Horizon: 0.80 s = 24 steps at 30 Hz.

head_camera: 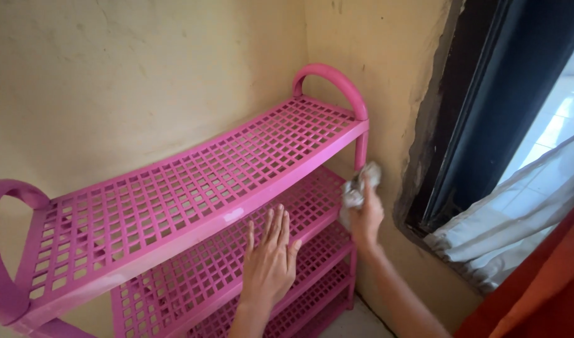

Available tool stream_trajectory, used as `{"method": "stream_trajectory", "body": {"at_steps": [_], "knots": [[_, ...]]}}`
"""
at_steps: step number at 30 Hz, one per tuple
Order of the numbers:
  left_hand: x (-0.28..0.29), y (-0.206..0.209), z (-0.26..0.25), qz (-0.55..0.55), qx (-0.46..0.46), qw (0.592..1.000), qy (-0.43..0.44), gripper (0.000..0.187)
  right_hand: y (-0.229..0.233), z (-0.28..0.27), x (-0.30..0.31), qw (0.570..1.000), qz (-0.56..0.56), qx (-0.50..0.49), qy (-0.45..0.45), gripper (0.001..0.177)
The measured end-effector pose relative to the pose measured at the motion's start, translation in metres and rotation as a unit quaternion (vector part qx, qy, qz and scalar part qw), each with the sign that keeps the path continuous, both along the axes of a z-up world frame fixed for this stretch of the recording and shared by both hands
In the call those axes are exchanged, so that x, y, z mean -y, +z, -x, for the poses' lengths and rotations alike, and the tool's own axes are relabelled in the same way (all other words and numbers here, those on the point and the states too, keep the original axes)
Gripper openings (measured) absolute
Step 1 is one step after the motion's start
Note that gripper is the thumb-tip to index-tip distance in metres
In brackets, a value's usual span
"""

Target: Clean a pink plastic shoe rack with a spray bottle and cloth.

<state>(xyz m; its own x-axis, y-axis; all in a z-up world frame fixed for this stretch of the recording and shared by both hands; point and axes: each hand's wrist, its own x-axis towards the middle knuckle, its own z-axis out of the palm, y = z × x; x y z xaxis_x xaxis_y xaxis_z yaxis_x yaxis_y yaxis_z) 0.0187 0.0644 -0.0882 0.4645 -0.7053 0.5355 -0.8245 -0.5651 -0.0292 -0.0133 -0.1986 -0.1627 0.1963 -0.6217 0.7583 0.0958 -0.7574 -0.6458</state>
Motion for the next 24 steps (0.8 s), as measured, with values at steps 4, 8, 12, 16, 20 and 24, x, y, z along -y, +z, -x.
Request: {"method": "stream_trajectory", "body": {"at_steps": [4,8,12,16,20,24], "knots": [[-0.01,0.004,-0.001,0.001,-0.014,1.0,0.012,0.065,-0.045,-0.008,-0.049,0.999,0.003,-0.025,0.046,0.077],[-0.015,0.0,-0.006,0.008,0.0,1.0,0.005,0.065,-0.076,-0.001,-0.1,0.982,0.112,-0.126,0.088,0.078],[-0.024,0.007,-0.007,0.014,0.023,1.0,0.012,0.065,-0.054,0.011,-0.105,0.952,0.224,-0.137,0.155,0.082],[-0.038,0.008,-0.01,0.021,0.023,0.999,0.027,0.065,-0.061,0.003,-0.047,0.934,0.234,-0.211,0.169,0.073],[-0.054,0.01,-0.01,-0.001,-0.024,0.998,0.051,0.065,-0.036,0.011,-0.003,0.95,0.164,-0.224,0.14,0.07],[-0.062,0.017,-0.007,-0.009,-0.078,0.995,0.066,0.067,-0.022,0.018,-0.023,0.977,0.128,-0.131,0.112,0.076]]}}
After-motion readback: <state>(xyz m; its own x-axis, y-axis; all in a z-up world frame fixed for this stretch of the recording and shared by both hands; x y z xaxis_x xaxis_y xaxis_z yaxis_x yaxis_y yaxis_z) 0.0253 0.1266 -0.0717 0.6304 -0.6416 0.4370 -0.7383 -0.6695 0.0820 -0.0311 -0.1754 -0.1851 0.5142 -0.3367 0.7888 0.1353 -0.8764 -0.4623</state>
